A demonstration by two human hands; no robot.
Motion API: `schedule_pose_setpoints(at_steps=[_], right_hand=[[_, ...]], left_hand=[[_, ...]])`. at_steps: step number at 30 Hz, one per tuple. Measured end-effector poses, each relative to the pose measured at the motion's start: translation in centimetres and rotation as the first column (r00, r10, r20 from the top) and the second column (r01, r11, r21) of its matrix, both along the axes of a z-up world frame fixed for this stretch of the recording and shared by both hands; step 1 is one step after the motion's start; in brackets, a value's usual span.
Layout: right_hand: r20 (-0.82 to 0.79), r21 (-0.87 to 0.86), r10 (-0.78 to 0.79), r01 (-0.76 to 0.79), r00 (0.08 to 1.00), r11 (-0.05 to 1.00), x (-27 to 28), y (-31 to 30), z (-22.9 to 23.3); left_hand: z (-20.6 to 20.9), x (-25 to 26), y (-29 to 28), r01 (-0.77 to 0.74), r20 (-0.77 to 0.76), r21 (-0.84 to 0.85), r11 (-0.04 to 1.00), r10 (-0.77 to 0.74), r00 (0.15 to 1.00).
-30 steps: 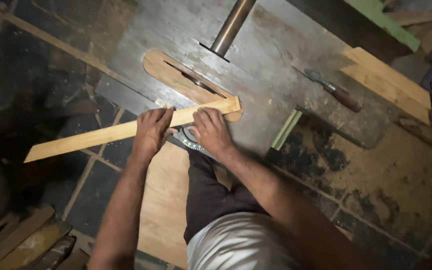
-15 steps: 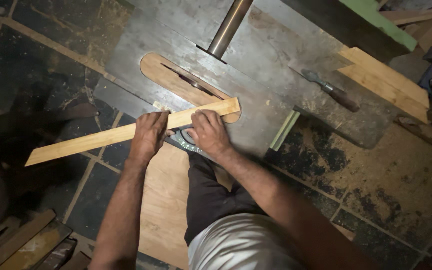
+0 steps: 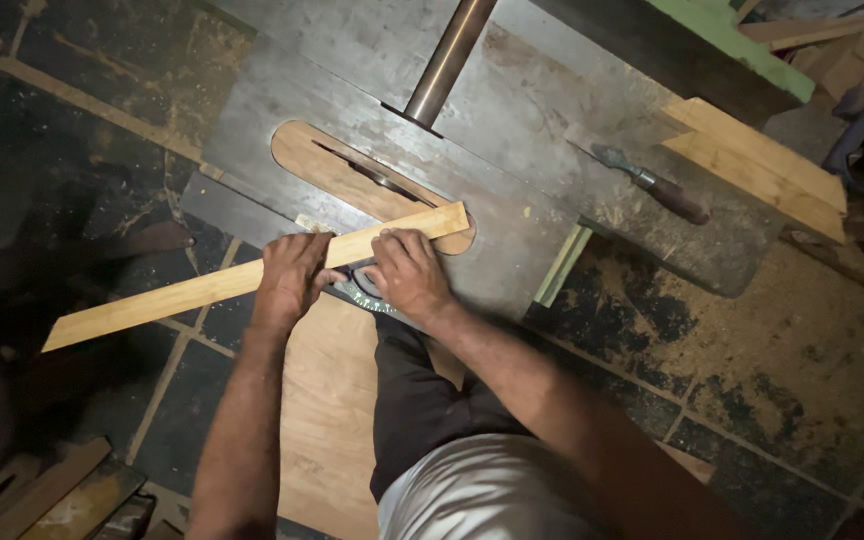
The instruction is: The person holds a wooden board against a miter gauge and moves it along a table saw surface, repeatedly positioning different wooden pieces around the saw and a metal guide.
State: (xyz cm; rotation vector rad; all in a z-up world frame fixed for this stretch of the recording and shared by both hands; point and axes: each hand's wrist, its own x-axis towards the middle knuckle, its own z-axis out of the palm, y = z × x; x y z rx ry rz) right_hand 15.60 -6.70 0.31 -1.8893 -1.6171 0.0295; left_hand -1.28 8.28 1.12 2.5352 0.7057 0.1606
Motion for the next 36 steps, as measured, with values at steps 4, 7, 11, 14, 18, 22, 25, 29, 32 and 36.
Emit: schedule_pose_setpoints(at_steps=[4, 7, 11, 14, 18, 22, 25, 29, 32, 36], right_hand=[[-0.021, -0.006, 0.016, -0.017, 1.0, 1.0, 0.0, 0.2, 0.0], [-0.016, -0.008, 0.01, -0.01, 1.0, 1.0, -0.1, 0.5, 0.1], [-0.043, -0.011, 0.014, -0.015, 0.999, 1.0, -0.2, 0.7, 0.0], [-0.031, -0.005, 0.013, -0.013, 0.999, 1.0, -0.3, 0.8, -0.2], [-0.008, 0.0, 0.006, -0.006, 1.0, 1.0, -0.4, 1.1, -0.1], [-0.012, -0.002, 0.003, -0.003, 1.0, 1.0, -0.5, 1.3, -0.1], [-0.016, -0.005, 0.0, 0.0, 1.0, 1.0, -0.6, 1.4, 0.0], [-0.013, 0.0, -0.008, 0.008, 1.0, 1.0, -0.7, 1.6, -0.1], [-0.014, 0.0, -0.009, 0.009, 1.0, 1.0, -0.9, 1.7, -0.3], [-0.002, 0.01, 0.0, 0.0, 1.0, 1.0, -0.9, 2.1, -0.5]], left_hand=[[-0.3, -0.3, 0.3, 0.017, 0.008, 0.001, 1.0, -0.017, 1.0], [-0.1, -0.2, 0.5, -0.028, -0.12, -0.033, 0.999, 0.024, 0.992], [-0.2, -0.5, 0.6, -0.026, -0.037, -0.03, 0.999, 0.024, 0.999], [-0.8, -0.7, 0.7, -0.025, -0.026, -0.02, 0.999, 0.024, 0.999], [-1.1, -0.8, 1.2, -0.027, -0.034, -0.021, 0.999, 0.026, 0.999], [-0.9, -0.9, 1.4, -0.012, 0.015, -0.04, 0.999, 0.013, 1.0], [-0.5, -0.9, 1.5, -0.003, 0.087, -0.039, 0.999, 0.006, 0.996], [-0.4, -0.8, 1.8, 0.003, 0.053, -0.06, 0.998, 0.0, 0.999], [-0.3, -0.9, 1.9, -0.003, 0.059, -0.057, 0.998, 0.006, 0.998], [0.0, -0.8, 2.1, -0.008, 0.054, -0.05, 0.999, 0.011, 0.998]])
